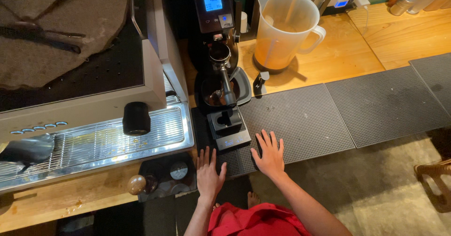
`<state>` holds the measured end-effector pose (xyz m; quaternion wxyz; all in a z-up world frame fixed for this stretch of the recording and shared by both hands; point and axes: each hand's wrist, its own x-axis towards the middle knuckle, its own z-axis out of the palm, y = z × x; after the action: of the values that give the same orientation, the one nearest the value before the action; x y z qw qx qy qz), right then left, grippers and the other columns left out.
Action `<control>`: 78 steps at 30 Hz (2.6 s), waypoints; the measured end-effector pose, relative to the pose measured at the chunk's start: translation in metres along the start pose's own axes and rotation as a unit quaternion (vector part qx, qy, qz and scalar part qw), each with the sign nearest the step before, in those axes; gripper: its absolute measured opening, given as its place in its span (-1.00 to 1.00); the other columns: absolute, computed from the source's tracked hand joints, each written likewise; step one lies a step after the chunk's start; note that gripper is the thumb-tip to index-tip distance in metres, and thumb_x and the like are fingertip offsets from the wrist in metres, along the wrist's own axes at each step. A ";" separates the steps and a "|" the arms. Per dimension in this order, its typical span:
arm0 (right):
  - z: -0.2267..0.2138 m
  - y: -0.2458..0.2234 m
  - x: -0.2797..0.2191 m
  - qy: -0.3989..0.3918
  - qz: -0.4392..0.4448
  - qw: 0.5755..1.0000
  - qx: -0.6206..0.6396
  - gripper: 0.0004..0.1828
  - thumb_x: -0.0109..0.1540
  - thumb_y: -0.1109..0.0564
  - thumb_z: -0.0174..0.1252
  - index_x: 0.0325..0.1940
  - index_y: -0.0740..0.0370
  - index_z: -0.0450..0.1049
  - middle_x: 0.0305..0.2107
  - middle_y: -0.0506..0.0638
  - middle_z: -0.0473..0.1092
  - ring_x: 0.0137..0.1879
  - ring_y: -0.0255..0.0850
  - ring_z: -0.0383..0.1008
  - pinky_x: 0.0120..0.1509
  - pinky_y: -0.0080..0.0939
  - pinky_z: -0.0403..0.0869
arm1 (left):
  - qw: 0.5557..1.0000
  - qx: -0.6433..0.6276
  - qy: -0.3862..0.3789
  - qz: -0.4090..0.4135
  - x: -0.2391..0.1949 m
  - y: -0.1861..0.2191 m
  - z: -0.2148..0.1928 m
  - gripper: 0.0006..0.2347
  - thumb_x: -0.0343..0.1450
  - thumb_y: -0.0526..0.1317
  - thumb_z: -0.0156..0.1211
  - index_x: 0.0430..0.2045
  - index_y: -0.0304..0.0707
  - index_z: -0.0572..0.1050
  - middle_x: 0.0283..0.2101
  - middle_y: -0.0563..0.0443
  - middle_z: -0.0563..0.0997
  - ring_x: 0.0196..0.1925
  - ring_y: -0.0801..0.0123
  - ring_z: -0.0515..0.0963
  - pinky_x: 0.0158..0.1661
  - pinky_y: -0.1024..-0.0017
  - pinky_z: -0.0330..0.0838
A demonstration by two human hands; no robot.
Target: The person wipes a portafilter with a cloth, places it on a scale, and grinds coffee into it. They then use a tamper to press the grounds, attach the portafilter to the espresso machine, and repeat the process for a second dose.
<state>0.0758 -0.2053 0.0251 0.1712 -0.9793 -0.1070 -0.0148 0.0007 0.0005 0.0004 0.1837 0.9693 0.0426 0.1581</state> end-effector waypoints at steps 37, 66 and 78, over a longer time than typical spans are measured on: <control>0.008 0.001 -0.002 0.038 -0.009 0.999 -0.001 -0.41 0.20 -0.20 -0.12 0.27 0.03 0.19 0.30 -0.06 0.06 0.44 -0.03 -0.11 0.41 0.26 -0.15 | 0.999 0.036 -0.020 0.020 -0.002 -0.004 0.002 -0.43 0.32 0.10 -0.02 0.17 -0.21 0.21 0.31 -0.17 0.14 0.36 0.02 0.07 0.26 0.14 -0.05; 0.029 0.019 -0.013 0.059 -0.084 0.995 -0.010 -0.41 0.22 -0.15 -0.11 0.28 0.12 0.19 0.29 -0.01 0.08 0.43 0.04 -0.06 0.40 0.25 -0.08 | 0.997 0.036 -0.053 0.033 -0.003 -0.009 0.004 -0.32 0.30 0.18 0.02 0.23 -0.22 0.09 0.34 -0.21 0.02 0.38 0.00 -0.03 0.25 0.09 -0.11; 0.032 -0.021 -0.043 -0.115 -0.318 0.919 0.202 -0.63 0.14 0.08 0.07 0.05 0.04 0.42 0.09 -0.12 0.34 0.30 -0.20 0.23 0.43 0.10 -0.02 | 0.992 -0.065 -0.111 0.006 -0.088 0.013 -0.043 -0.41 0.27 0.00 0.11 0.17 -0.27 0.19 0.32 -0.27 0.05 0.37 -0.08 -0.04 0.24 0.03 -0.15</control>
<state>0.0294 -0.1843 -0.0006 0.3377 -0.8334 -0.4325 0.0664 -0.0960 -0.0092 0.0176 0.2490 0.9670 0.0058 0.0532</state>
